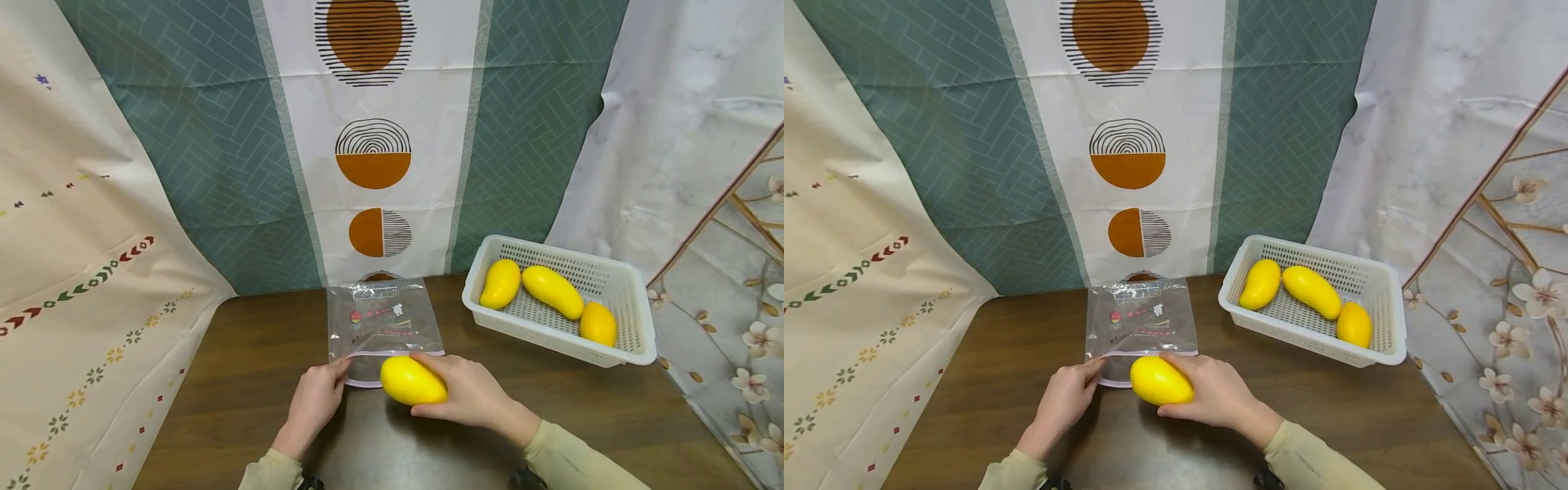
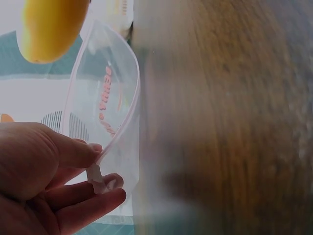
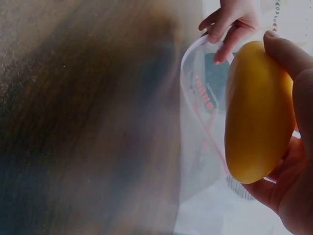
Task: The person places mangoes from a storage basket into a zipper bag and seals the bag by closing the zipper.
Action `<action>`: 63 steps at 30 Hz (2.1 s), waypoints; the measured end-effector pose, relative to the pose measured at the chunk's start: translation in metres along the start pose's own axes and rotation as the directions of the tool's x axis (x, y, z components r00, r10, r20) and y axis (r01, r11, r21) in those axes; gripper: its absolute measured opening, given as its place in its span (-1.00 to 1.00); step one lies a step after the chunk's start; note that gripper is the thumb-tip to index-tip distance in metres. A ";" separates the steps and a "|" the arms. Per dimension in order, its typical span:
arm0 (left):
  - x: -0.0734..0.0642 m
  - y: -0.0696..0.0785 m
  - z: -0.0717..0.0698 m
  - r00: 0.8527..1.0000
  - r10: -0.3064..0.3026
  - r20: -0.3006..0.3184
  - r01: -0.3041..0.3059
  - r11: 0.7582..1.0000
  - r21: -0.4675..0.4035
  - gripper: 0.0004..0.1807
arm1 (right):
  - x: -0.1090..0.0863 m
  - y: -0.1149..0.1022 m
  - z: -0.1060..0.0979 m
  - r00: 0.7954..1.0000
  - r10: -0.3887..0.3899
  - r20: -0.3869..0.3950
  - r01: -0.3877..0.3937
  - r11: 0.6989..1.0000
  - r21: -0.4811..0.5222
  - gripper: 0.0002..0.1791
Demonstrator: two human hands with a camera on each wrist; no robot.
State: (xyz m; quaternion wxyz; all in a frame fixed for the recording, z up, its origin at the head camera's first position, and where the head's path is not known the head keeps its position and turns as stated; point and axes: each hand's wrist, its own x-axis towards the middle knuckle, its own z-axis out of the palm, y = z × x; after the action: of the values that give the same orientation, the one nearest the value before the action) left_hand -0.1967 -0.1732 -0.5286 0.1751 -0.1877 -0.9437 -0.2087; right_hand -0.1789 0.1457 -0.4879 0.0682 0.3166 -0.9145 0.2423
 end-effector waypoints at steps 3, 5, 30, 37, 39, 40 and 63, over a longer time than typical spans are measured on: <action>0.000 0.002 0.000 1.000 -0.001 0.007 0.001 1.000 -0.002 -0.64 | 0.003 0.000 0.004 1.000 0.024 0.000 -0.024 1.000 0.009 -0.04; 0.001 0.003 0.000 1.000 -0.008 0.016 0.008 1.000 -0.003 -0.63 | 0.006 -0.001 0.007 0.999 0.038 -0.001 -0.038 0.999 0.014 -0.04; 0.002 0.011 -0.002 0.999 -0.015 0.047 0.015 1.000 -0.005 -0.61 | 0.034 -0.013 0.043 1.000 -0.014 0.027 0.016 0.995 -0.101 -0.09; 0.002 0.011 -0.001 1.000 0.005 0.026 -0.005 1.000 -0.007 -0.62 | 0.042 -0.018 0.052 1.000 -0.009 0.007 0.010 0.987 -0.159 -0.10; 0.001 0.011 0.000 1.000 0.012 0.021 -0.012 1.000 -0.007 -0.63 | 0.043 -0.020 0.055 1.000 -0.011 -0.012 0.008 0.984 -0.178 -0.12; 0.001 0.010 0.000 1.000 0.015 0.019 -0.015 1.000 -0.007 -0.63 | 0.043 -0.021 0.056 1.000 -0.009 -0.023 0.005 0.983 -0.186 -0.13; 0.003 0.012 0.004 1.000 0.011 0.029 -0.011 1.000 -0.016 -0.61 | 0.054 -0.043 0.082 0.966 0.251 -0.062 -0.259 0.924 -0.282 0.00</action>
State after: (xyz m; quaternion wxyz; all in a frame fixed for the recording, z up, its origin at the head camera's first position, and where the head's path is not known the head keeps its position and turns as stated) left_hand -0.1948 -0.1608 -0.5267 0.1610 -0.1973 -0.9435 -0.2122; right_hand -0.1933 0.0470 -0.5276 0.0927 0.1787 -0.9725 0.1175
